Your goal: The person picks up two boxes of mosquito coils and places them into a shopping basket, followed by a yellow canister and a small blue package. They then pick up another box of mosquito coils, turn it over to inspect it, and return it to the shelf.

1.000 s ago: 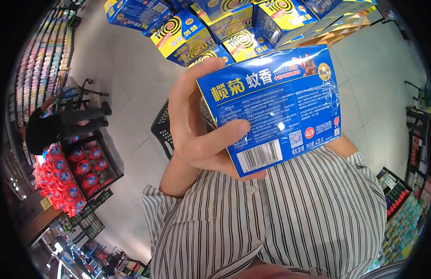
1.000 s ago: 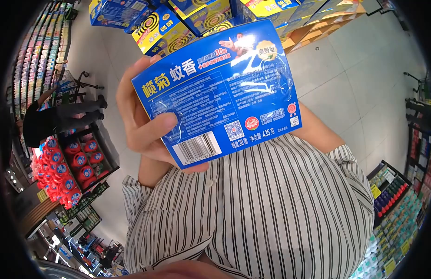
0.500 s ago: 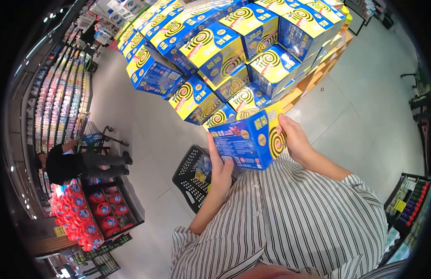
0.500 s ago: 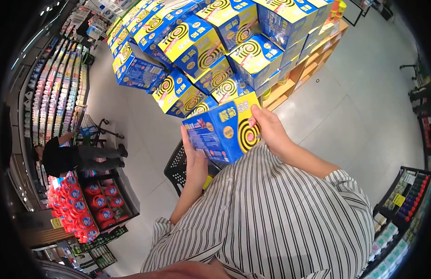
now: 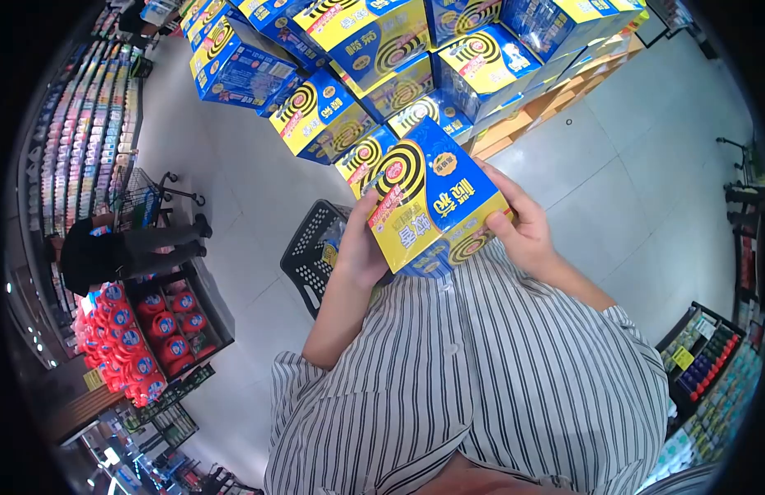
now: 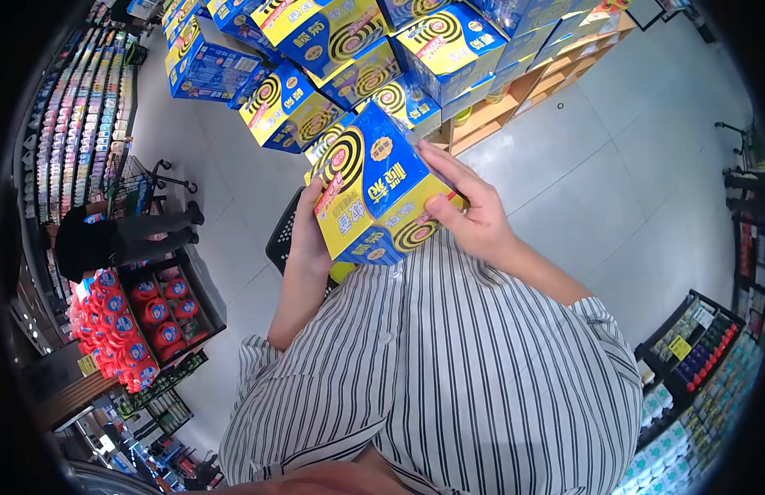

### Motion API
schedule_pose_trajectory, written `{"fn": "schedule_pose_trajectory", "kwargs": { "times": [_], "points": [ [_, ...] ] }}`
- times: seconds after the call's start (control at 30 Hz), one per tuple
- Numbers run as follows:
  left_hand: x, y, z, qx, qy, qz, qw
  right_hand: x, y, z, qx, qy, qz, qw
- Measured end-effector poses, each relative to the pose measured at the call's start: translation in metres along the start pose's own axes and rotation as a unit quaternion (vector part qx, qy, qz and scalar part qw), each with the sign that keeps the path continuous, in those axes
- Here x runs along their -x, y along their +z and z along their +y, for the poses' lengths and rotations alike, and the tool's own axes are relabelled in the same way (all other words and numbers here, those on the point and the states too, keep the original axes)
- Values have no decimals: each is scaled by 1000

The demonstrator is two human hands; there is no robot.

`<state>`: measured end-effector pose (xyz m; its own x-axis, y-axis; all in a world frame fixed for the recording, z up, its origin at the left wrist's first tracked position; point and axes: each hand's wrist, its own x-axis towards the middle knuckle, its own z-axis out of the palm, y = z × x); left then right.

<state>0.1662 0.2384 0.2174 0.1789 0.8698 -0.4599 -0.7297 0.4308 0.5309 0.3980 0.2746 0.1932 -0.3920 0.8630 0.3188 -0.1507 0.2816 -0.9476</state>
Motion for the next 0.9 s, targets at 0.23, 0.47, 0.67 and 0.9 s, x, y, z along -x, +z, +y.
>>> {"fn": "schedule_pose_trajectory", "kwargs": {
  "times": [0.23, 0.47, 0.67, 0.9],
  "points": [
    [-11, -15, -8, 48, 38, -19, 998, -3, -5, 9, -138, 109, -24, 984],
    [-13, -1, 2, -54, 125, 87, 987, -22, -6, -2, -220, 373, -11, 901],
    [-13, -19, 3, 69, 20, 46, 996, -37, -1, -13, -210, 367, -44, 905],
    [-11, -44, -2, 70, 10, 67, 995, -29, 0, -1, -252, 371, -54, 892]
  ]
}}
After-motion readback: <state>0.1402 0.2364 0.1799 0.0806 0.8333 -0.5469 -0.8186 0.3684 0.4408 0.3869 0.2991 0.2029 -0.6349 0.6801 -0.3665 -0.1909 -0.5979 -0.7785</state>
